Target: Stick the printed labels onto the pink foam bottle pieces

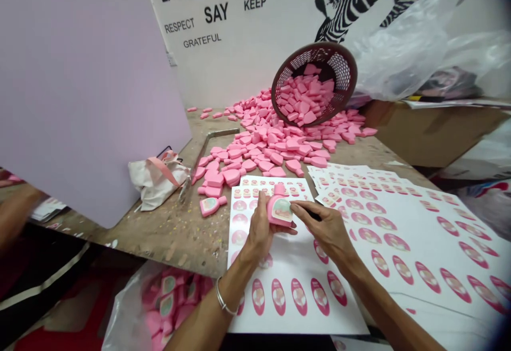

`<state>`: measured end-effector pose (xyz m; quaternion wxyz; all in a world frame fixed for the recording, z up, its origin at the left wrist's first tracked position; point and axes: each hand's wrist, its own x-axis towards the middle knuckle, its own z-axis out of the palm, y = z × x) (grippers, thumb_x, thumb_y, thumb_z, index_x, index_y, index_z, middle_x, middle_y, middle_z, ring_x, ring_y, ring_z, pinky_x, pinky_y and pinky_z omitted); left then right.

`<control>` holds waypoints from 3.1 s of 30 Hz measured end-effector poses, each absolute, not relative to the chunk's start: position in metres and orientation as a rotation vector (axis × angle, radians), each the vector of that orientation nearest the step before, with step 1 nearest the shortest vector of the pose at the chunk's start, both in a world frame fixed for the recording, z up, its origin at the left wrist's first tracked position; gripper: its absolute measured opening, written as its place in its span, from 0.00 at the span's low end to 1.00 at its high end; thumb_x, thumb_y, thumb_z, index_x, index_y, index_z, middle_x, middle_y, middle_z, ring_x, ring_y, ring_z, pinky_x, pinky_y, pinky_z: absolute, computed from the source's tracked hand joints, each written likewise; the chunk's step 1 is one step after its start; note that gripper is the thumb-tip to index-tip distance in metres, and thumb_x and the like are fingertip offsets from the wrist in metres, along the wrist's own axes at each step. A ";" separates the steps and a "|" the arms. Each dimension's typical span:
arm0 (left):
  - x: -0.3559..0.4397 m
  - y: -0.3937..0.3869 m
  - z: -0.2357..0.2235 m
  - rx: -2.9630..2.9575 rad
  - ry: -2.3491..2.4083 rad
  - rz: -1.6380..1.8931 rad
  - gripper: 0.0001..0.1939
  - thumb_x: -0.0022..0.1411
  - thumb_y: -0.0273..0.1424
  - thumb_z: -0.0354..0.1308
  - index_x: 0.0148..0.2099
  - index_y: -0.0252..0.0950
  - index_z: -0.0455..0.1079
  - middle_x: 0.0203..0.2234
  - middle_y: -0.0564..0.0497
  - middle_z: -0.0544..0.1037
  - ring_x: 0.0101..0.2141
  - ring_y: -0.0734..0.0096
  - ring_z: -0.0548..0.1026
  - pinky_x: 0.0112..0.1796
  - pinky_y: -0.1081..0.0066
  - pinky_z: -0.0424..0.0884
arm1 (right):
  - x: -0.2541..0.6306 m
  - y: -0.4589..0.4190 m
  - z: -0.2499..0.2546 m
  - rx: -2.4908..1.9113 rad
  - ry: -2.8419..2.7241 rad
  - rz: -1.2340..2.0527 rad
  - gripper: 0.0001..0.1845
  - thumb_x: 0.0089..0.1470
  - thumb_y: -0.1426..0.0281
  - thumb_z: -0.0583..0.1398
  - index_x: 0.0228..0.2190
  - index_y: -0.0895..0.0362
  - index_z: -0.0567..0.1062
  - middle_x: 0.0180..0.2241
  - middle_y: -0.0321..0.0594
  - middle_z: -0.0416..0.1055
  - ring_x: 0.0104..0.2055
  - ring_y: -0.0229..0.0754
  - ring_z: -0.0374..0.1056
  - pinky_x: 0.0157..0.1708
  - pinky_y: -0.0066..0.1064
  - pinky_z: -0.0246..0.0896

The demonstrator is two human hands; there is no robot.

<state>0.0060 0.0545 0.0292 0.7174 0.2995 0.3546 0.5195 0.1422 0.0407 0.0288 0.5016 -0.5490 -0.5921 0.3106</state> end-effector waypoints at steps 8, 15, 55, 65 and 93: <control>0.006 0.048 0.034 0.683 0.762 1.159 0.31 0.62 0.54 0.44 0.41 0.29 0.71 0.28 0.44 0.78 0.29 0.64 0.78 0.29 0.65 0.77 | 0.141 0.036 0.031 -1.308 -1.456 0.669 0.15 0.50 0.57 0.63 0.34 0.54 0.81 0.34 0.40 0.78 0.37 0.46 0.72 0.38 0.37 0.67; 0.004 0.049 0.034 0.727 0.741 1.164 0.32 0.60 0.56 0.46 0.40 0.30 0.70 0.29 0.44 0.77 0.31 0.63 0.78 0.31 0.63 0.78 | 0.137 0.036 0.028 -1.342 -1.615 0.363 0.13 0.54 0.58 0.60 0.36 0.53 0.79 0.32 0.39 0.77 0.33 0.42 0.69 0.37 0.35 0.62; 0.001 0.033 0.022 0.656 0.736 1.137 0.35 0.61 0.58 0.40 0.42 0.31 0.70 0.29 0.45 0.77 0.28 0.67 0.76 0.29 0.69 0.75 | 0.136 0.012 0.024 -1.389 -1.591 0.450 0.17 0.55 0.61 0.59 0.46 0.51 0.74 0.40 0.41 0.74 0.38 0.44 0.69 0.38 0.37 0.65; 0.003 0.033 0.016 0.745 0.872 1.238 0.31 0.63 0.55 0.40 0.40 0.35 0.72 0.28 0.50 0.74 0.28 0.72 0.70 0.28 0.77 0.69 | 0.124 0.006 0.014 -1.284 -1.803 0.040 0.18 0.57 0.72 0.56 0.50 0.54 0.70 0.32 0.41 0.73 0.35 0.45 0.65 0.36 0.39 0.60; 0.004 0.034 0.018 0.577 0.646 0.970 0.33 0.65 0.53 0.37 0.45 0.28 0.69 0.24 0.44 0.75 0.21 0.67 0.75 0.21 0.70 0.72 | 0.146 0.016 0.042 -1.312 -1.946 -0.138 0.04 0.56 0.70 0.57 0.34 0.56 0.72 0.30 0.36 0.73 0.32 0.40 0.63 0.38 0.36 0.50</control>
